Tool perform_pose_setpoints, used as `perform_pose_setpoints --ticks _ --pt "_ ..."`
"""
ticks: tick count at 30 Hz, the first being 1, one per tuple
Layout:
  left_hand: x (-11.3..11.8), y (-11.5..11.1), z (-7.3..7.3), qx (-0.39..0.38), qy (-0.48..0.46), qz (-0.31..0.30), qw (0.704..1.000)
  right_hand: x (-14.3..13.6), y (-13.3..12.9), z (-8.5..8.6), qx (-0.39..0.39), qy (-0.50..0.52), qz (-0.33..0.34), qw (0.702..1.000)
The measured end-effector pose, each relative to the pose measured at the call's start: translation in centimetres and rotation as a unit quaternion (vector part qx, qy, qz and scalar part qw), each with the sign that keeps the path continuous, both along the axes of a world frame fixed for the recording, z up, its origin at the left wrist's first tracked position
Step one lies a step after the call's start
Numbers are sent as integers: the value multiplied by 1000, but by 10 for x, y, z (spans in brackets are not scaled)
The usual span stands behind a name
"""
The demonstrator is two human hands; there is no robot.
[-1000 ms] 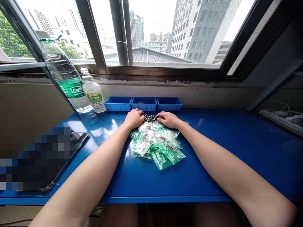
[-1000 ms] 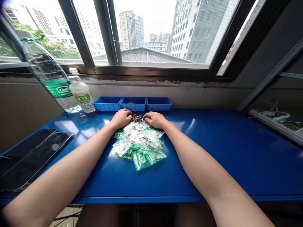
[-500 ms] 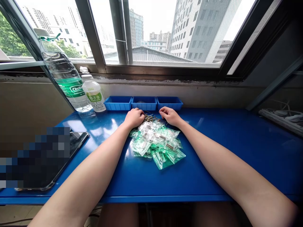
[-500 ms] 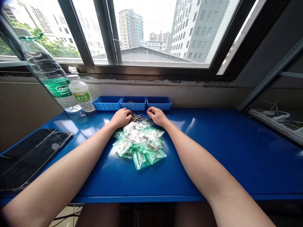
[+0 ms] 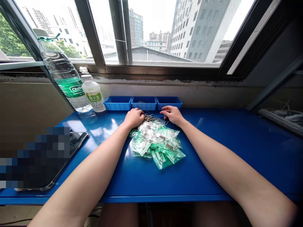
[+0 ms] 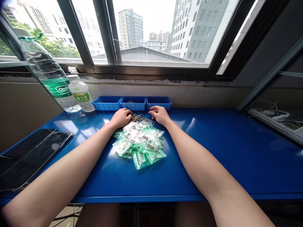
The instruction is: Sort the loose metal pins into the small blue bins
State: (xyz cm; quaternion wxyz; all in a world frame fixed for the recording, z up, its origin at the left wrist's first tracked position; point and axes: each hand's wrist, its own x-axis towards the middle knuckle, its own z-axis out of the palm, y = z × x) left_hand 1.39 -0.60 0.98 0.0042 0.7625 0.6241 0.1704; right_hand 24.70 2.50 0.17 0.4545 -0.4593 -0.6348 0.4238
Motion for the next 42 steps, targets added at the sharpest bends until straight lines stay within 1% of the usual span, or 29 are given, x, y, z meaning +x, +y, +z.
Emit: perform_pose_setpoints --ticks 8,11,15,21,26,30,32,33,35,37,38,40,42 --pt "0 1 -1 1 -4 -2 1000 0 4 -3 7 24 14 1000" --pt "-1 1 -1 0 -2 0 1000 0 7 -4 12 23 0 1000" --pt "-1 0 0 0 -2 -1 1000 0 10 -6 -2 18 -12 1000" --pt "0 -1 1 -3 -4 1 1000 1 6 -3 -4 9 4 1000" --pt "1 -1 1 -3 -4 1 1000 2 5 -1 -18 32 7 999" --pt "1 -2 1 -2 -4 1 1000 2 5 1 -25 60 -4 998" --pt "0 -1 1 -3 -5 0 1000 3 6 2 -33 92 -25 995" --pt "0 -1 1 -3 -5 0 1000 4 7 3 -39 115 -46 992" --pt "0 -1 0 -2 -5 0 1000 7 10 5 -51 170 -107 978" --pt "-1 0 0 0 -5 -1 1000 11 13 6 -57 224 -170 958" --pt "-1 0 -1 1 -4 -1 1000 13 14 7 -58 242 -191 949" --pt "-1 1 -2 2 -3 -1 1000 16 16 8 -59 259 -212 940" --pt "-1 1 -2 3 -3 -1 1000 17 16 8 -60 255 -218 940"
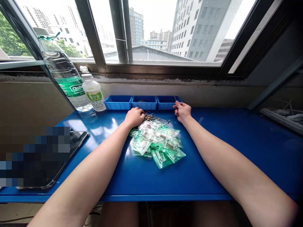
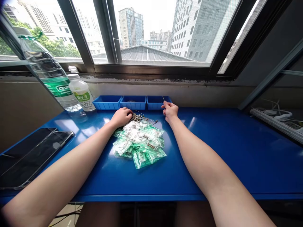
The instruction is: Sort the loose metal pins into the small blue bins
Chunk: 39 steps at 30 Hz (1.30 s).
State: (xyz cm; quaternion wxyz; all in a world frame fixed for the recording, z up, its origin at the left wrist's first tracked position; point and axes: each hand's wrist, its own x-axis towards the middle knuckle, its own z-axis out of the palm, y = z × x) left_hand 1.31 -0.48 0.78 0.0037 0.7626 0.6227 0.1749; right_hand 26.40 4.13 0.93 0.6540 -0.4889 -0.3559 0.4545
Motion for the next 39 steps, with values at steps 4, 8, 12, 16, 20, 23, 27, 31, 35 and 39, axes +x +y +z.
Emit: perform_pose_setpoints --ticks 4,8,12,16,20,23,27,31,35,39 --pt "0 0 0 -1 5 2 1000 -1 1 0 -19 -25 -3 1000" --pt "0 -1 1 -3 7 4 1000 -3 1 0 -35 -37 -4 999" --pt "0 0 1 -4 2 1 1000 -3 1 -1 -27 -63 9 998" --pt "0 0 1 -4 2 0 1000 -4 0 -4 0 -113 28 993" --pt "0 0 1 -4 1 -1 1000 -5 0 -6 21 -151 52 987" --pt "0 0 1 -4 1 -1 1000 -4 1 -9 26 -160 62 985" --pt "0 -1 2 -5 0 1 1000 -5 4 -13 38 -202 79 975" --pt "1 -2 2 -5 -1 0 1000 -5 2 -17 56 -265 105 957" --pt "1 -1 1 -2 -2 -2 1000 -4 -4 -14 87 -354 174 915" --pt "1 -1 1 3 -4 -2 1000 -4 -11 -8 97 -465 255 842"
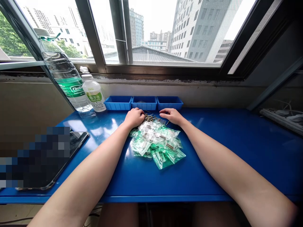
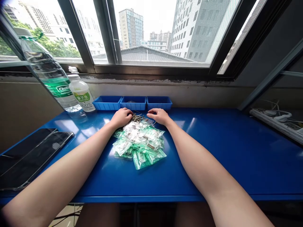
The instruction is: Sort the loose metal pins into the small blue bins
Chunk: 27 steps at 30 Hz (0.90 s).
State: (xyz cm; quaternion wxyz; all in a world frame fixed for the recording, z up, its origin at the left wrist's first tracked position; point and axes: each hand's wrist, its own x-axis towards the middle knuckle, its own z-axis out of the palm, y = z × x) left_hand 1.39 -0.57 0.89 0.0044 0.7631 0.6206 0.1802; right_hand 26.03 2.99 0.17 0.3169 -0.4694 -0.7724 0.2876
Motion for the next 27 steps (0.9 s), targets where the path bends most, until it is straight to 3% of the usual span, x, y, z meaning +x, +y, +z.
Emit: perform_pose_setpoints --ticks 8,11,27 --pt "0 0 -1 1 0 0 1000 -12 -17 8 63 -160 69 983" --pt "0 1 -1 2 3 2 1000 -21 -23 8 85 -196 66 975" --pt "0 -1 1 -2 -2 2 1000 -21 -12 -3 69 -43 51 995"
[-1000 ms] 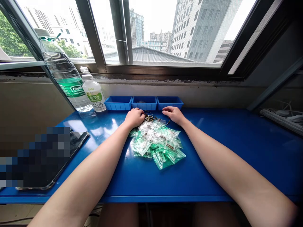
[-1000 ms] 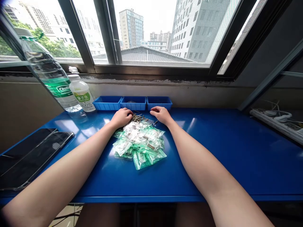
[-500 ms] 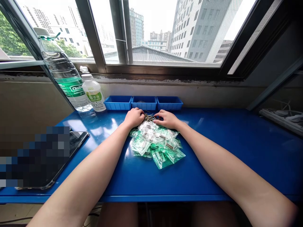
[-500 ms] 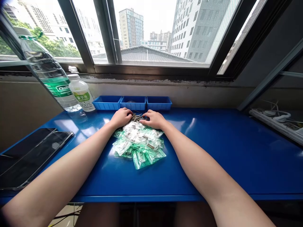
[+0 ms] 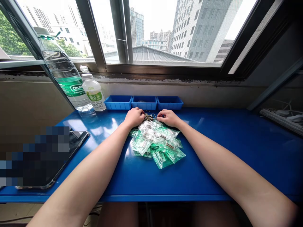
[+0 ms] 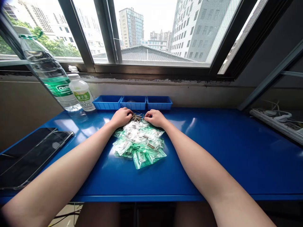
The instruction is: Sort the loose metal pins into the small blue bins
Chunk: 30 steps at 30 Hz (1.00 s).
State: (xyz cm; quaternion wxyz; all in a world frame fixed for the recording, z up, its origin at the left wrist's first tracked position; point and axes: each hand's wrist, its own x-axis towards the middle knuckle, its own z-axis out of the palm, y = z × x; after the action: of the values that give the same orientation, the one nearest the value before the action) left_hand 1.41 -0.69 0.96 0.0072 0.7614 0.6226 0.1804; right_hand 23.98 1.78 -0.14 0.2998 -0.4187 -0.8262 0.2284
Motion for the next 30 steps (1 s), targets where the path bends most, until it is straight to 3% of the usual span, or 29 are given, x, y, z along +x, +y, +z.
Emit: perform_pose_setpoints --ticks 8,12,18,22,25,30 --pt "0 0 1 -2 1 0 1000 2 4 5 -120 92 -24 988" --pt "0 0 1 -5 4 -1 1000 1 8 5 -146 193 -62 968" --pt "1 -1 2 -6 3 3 1000 7 6 8 -183 276 -66 942" --pt "1 -1 2 -7 3 2 1000 15 7 10 -225 354 -111 901" --pt "1 -1 2 -7 1 -1 1000 17 9 10 -224 388 -140 883" --pt "0 -1 2 -6 2 0 1000 15 9 9 -209 404 -114 883"
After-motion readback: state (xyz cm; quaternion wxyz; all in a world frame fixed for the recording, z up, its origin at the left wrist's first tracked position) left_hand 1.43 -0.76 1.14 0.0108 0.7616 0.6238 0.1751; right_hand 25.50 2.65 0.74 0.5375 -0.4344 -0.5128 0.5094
